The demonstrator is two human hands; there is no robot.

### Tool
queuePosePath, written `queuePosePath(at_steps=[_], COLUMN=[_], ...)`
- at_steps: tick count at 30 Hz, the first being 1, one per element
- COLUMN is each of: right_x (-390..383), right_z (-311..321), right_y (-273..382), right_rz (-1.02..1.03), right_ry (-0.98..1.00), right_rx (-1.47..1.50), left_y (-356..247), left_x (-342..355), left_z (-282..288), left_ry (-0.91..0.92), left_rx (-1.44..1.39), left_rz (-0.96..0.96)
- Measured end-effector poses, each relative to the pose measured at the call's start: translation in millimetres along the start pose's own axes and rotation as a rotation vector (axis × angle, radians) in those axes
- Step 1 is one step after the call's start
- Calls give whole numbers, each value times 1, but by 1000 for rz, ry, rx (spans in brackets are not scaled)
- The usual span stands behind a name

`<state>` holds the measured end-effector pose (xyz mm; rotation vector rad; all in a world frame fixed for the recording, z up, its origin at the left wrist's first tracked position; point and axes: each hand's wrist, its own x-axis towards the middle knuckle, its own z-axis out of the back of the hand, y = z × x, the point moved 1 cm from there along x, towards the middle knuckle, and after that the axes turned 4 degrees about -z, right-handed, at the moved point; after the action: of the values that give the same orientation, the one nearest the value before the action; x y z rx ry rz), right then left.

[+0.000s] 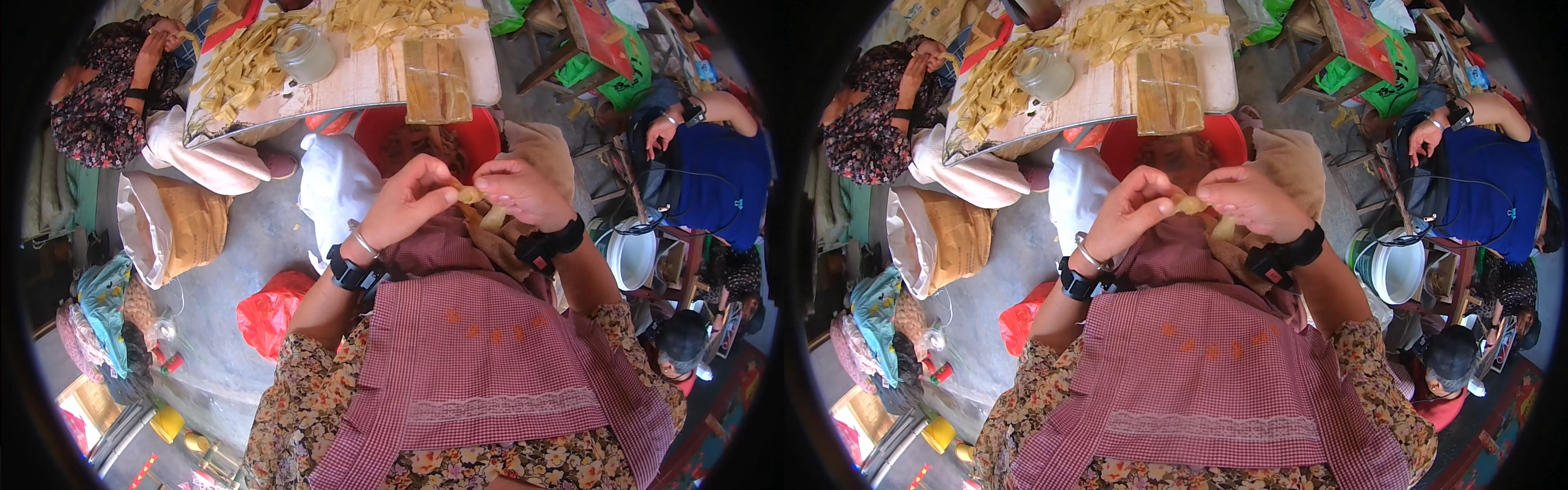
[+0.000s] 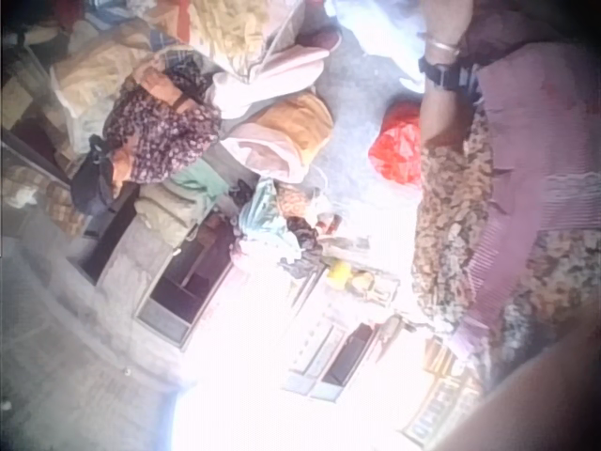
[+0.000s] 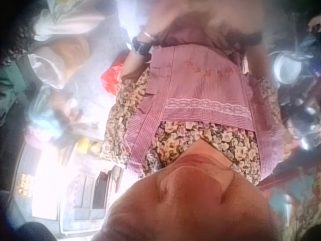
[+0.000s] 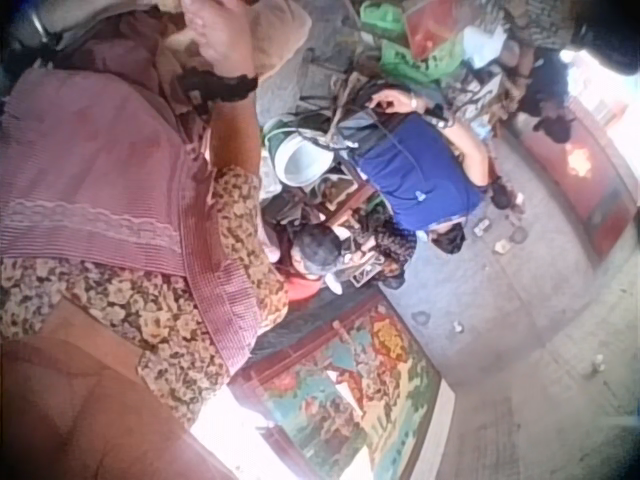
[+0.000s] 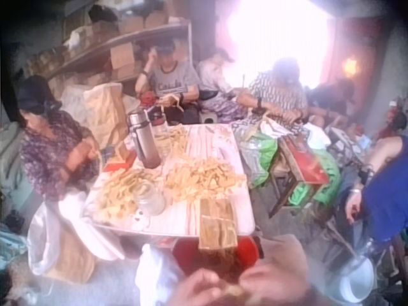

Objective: The person is manually folding and layering thin strips of bamboo or wood by hand.

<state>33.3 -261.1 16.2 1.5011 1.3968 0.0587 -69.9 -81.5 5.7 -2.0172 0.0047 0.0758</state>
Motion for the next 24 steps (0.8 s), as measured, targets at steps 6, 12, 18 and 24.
queuePosePath(at_steps=[6,12,18,24], right_x=[3,-2,3,1], right_z=[-14,-15,-12,-2], right_y=[1,11,14,18], right_rz=[109,-15,162,193], right_ry=[-95,-100,11,-33], right_rx=[-441,-411,-622,-588], left_y=[7,1,4,0], left_x=[1,2,-2,-5], left_z=[7,8,4,3], left_ry=[140,44,35,-52], left_rx=[205,-253,-418,-411], left_rz=[107,452,550,453])
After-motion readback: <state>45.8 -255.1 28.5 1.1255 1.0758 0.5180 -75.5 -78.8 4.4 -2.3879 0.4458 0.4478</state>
